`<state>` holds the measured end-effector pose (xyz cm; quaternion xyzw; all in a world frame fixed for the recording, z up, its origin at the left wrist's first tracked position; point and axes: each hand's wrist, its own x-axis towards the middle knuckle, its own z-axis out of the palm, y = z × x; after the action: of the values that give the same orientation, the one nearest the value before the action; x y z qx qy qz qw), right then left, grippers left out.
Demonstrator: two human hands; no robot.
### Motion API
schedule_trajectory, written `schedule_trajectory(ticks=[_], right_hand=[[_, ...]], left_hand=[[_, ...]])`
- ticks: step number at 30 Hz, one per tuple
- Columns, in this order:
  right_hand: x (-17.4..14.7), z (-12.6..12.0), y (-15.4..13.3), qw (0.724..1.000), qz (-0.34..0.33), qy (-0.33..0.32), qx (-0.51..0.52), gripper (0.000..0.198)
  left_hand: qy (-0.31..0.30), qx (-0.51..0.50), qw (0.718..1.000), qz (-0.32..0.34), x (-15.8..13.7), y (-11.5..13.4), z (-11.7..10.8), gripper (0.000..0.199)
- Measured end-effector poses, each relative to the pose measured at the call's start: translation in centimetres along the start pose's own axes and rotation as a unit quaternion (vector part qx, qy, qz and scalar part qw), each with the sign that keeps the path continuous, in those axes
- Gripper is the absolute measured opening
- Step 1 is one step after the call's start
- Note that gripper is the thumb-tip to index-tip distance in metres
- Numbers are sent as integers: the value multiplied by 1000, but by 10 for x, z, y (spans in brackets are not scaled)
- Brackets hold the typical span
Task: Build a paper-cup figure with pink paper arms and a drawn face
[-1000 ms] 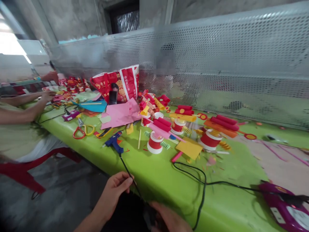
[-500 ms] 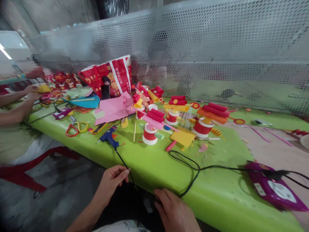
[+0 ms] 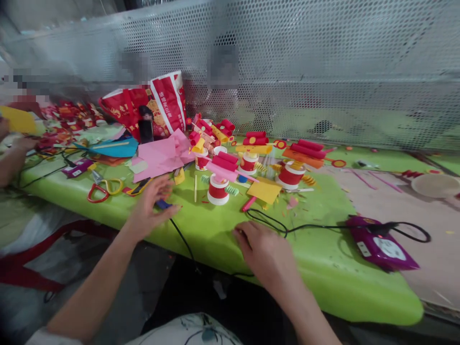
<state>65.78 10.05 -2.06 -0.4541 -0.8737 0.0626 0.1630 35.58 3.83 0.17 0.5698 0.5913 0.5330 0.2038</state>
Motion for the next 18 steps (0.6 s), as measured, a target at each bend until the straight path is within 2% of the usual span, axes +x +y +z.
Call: schedule_trajectory(ticks=[3, 6, 8, 12, 18], right_hand=[[33, -1, -8, 998, -22, -29, -58, 34], [49, 3, -15, 992, -70, -48, -89, 33], [51, 6, -17, 989, -78, -50, -115, 34], [50, 11, -18, 986, -71, -50, -142, 38], [57, 12, -16, 981, -54, -65, -175, 41]], left_hand=[[-96, 19, 995, 19, 56, -6, 12, 110], [-202, -20, 979, -20, 91, -18, 30, 125], [-232, -32, 972, -26, 104, -25, 40, 130], [-265, -16, 964, -28, 117, -32, 54, 124], [-235, 80, 968, -39, 119, -29, 64, 101]])
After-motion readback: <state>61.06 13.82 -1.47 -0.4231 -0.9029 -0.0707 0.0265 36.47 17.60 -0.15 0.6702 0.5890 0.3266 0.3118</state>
